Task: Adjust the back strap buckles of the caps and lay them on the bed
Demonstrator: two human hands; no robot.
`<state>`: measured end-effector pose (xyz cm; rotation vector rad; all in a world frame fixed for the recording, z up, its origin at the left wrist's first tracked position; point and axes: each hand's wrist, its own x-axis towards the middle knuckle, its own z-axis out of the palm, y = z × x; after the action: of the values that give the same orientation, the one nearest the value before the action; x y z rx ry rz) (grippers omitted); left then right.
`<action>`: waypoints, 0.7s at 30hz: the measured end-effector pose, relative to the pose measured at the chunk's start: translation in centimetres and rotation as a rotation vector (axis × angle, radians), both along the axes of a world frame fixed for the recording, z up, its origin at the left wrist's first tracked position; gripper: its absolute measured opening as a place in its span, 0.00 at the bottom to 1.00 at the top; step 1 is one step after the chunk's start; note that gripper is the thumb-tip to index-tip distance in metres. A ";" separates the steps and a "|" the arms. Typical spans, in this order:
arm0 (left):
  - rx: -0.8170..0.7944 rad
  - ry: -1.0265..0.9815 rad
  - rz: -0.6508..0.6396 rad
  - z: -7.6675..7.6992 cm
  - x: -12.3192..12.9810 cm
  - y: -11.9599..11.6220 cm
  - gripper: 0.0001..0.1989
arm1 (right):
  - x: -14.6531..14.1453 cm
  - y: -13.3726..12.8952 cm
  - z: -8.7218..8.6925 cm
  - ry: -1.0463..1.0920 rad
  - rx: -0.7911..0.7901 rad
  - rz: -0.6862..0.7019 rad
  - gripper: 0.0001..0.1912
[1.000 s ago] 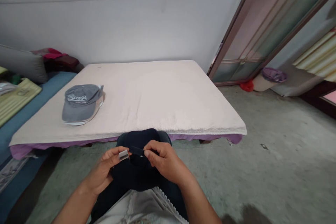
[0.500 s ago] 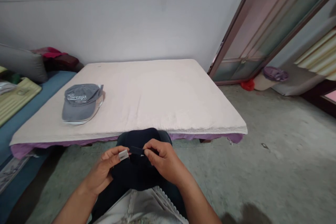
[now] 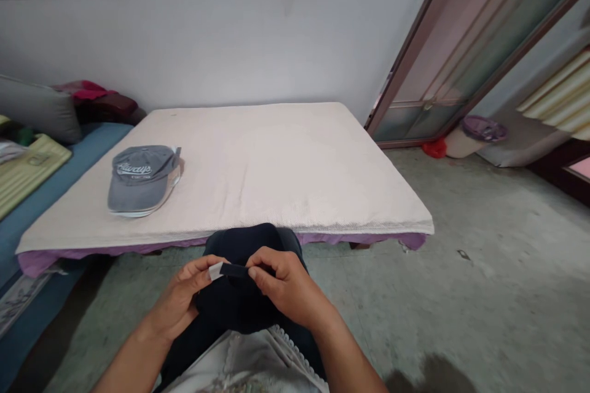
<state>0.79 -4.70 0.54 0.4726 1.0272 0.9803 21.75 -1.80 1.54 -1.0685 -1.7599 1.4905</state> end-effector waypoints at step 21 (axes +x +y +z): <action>0.064 0.001 -0.046 -0.2 -0.2 -0.2 0.11 | -0.1 -0.3 0.0 0.040 -0.042 -0.003 0.06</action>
<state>0.62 -4.95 0.38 0.5468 0.9840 0.9742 21.67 -2.06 1.51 -1.0541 -1.7059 1.5429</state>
